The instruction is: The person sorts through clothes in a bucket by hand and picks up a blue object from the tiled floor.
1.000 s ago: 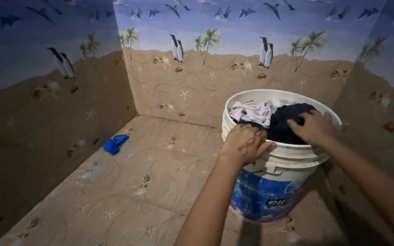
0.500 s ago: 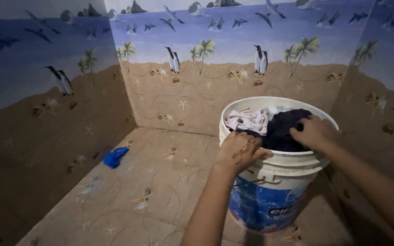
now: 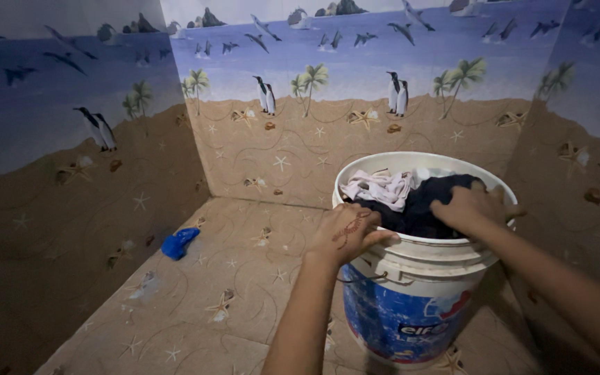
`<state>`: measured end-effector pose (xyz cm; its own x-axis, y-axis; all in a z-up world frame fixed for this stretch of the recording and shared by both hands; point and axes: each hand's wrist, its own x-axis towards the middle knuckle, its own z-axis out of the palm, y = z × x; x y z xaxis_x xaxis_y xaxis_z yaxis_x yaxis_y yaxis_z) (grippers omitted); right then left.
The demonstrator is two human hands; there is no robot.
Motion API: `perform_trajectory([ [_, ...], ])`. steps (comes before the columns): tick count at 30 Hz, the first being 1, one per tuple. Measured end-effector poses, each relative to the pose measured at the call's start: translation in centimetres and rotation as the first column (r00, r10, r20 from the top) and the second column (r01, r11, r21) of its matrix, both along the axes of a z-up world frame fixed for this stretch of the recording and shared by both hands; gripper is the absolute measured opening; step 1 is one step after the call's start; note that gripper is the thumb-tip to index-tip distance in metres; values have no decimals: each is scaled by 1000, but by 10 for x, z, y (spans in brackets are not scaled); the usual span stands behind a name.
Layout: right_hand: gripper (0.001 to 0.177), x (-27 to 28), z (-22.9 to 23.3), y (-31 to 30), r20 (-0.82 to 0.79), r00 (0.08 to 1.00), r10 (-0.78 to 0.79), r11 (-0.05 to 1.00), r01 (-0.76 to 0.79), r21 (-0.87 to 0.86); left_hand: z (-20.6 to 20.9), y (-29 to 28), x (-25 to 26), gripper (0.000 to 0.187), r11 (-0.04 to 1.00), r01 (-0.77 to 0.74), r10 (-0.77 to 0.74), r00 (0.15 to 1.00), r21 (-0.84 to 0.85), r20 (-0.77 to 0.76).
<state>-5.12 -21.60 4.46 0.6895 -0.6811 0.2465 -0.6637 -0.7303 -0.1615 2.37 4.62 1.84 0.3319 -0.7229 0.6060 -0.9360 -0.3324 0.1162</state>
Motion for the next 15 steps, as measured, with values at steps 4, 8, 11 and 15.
perform_trajectory([
  [4,72,17,-14,-38,53,994,-98,995,99,-9,5,2,-4,68,1000,4,-5,998,-22,-60],
  [8,85,28,-32,-82,208,974,-85,996,90,-18,10,5,-9,69,1000,-18,17,995,-8,-98],
  [11,89,31,-36,-108,120,987,-105,994,98,57,12,4,-11,69,999,-44,43,987,-5,-154],
  [15,72,40,-51,-146,57,991,-123,968,107,228,15,1,-7,68,999,-48,51,981,22,-186],
])
